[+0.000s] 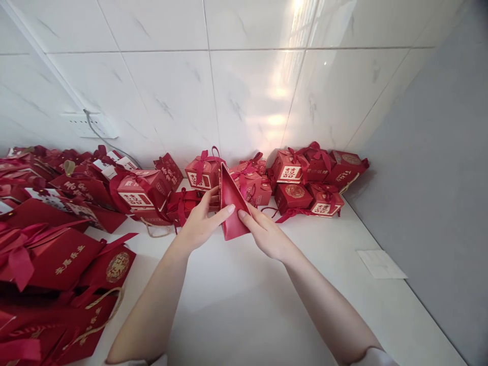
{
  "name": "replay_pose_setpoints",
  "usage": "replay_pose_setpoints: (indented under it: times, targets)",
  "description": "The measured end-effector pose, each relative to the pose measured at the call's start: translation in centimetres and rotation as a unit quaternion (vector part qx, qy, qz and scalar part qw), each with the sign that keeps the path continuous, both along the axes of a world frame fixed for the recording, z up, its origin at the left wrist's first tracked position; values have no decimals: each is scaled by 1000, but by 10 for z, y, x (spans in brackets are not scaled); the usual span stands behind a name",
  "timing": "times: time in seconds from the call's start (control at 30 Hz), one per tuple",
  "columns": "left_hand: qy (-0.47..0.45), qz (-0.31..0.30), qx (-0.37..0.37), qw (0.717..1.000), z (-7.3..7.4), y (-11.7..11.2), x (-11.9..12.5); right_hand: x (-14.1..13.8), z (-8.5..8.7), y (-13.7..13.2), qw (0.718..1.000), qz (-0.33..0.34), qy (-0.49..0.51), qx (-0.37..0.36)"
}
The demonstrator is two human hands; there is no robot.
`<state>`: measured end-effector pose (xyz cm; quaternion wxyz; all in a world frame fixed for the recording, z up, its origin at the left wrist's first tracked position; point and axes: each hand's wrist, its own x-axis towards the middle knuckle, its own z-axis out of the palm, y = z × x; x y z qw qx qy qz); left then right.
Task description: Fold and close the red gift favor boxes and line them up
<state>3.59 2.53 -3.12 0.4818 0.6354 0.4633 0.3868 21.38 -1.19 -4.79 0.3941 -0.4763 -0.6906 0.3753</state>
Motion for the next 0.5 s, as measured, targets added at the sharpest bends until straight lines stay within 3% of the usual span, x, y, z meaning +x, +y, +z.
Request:
replay_pose_setpoints:
  times: [0.13,0.2,0.5]
  targets:
    - [49,6,16,999,-1,-1,3,-3,0,-1,968,-114,-220,44]
    - [60,5,24,998,-2,-1,4,-3,-1,-1,949,-138,-279,52]
    - [98,9,76,992,1,-9,9,-4,0,-1,938,-167,-300,57]
